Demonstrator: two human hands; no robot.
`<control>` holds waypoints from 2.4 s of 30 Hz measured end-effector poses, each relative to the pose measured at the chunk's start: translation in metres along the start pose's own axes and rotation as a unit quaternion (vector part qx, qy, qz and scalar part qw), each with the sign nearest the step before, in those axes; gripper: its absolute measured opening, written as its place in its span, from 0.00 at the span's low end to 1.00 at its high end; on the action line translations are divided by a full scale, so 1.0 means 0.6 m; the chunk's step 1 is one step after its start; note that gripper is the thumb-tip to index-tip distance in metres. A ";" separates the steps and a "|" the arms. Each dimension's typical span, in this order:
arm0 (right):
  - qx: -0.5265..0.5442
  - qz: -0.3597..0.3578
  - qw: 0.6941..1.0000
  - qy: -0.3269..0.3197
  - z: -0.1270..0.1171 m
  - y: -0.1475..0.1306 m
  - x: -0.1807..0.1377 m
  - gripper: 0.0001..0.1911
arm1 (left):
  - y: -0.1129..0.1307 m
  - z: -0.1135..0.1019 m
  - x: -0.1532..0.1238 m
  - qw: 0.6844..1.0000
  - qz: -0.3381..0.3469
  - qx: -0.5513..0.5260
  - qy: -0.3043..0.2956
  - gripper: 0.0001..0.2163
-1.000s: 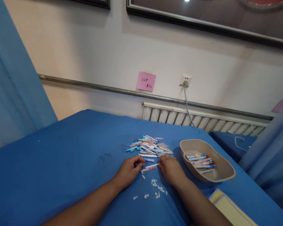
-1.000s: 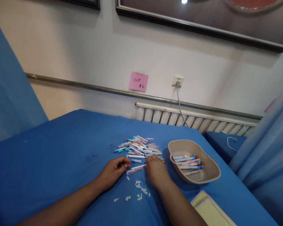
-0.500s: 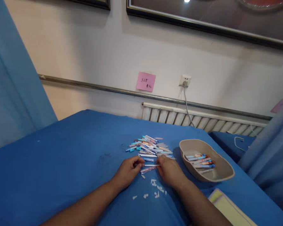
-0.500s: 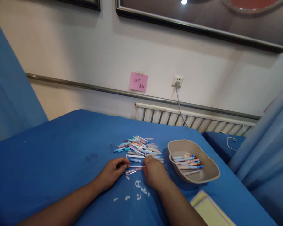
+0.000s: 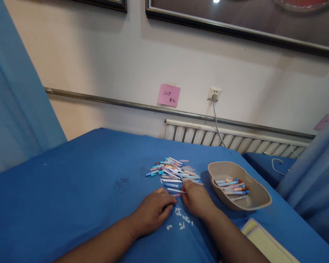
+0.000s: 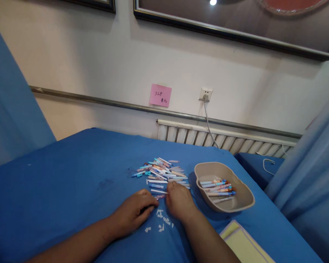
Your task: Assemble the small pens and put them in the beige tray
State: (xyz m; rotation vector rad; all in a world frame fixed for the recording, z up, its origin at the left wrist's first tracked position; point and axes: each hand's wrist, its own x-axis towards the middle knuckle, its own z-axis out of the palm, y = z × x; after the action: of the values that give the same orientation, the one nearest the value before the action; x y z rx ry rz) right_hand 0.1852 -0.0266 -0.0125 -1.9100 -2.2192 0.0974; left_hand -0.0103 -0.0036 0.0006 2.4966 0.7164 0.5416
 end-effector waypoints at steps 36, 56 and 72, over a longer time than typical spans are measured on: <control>0.382 0.056 0.918 0.091 0.044 0.015 0.019 0.11 | -0.027 0.004 0.002 0.994 -0.057 -0.044 0.084 0.12; 0.716 0.102 0.691 0.013 0.037 -0.053 0.006 0.22 | -0.020 0.026 0.008 0.946 -0.143 -0.266 0.121 0.05; 0.723 0.116 0.675 0.092 0.037 -0.035 0.008 0.19 | -0.022 0.018 0.015 0.832 -0.232 -0.483 0.144 0.13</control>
State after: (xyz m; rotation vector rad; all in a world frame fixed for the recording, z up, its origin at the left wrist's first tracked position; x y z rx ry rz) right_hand 0.1596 -0.0233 -0.0295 -1.0447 -0.9250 1.2007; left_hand -0.0029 0.0077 -0.0133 1.2578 0.8374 0.8327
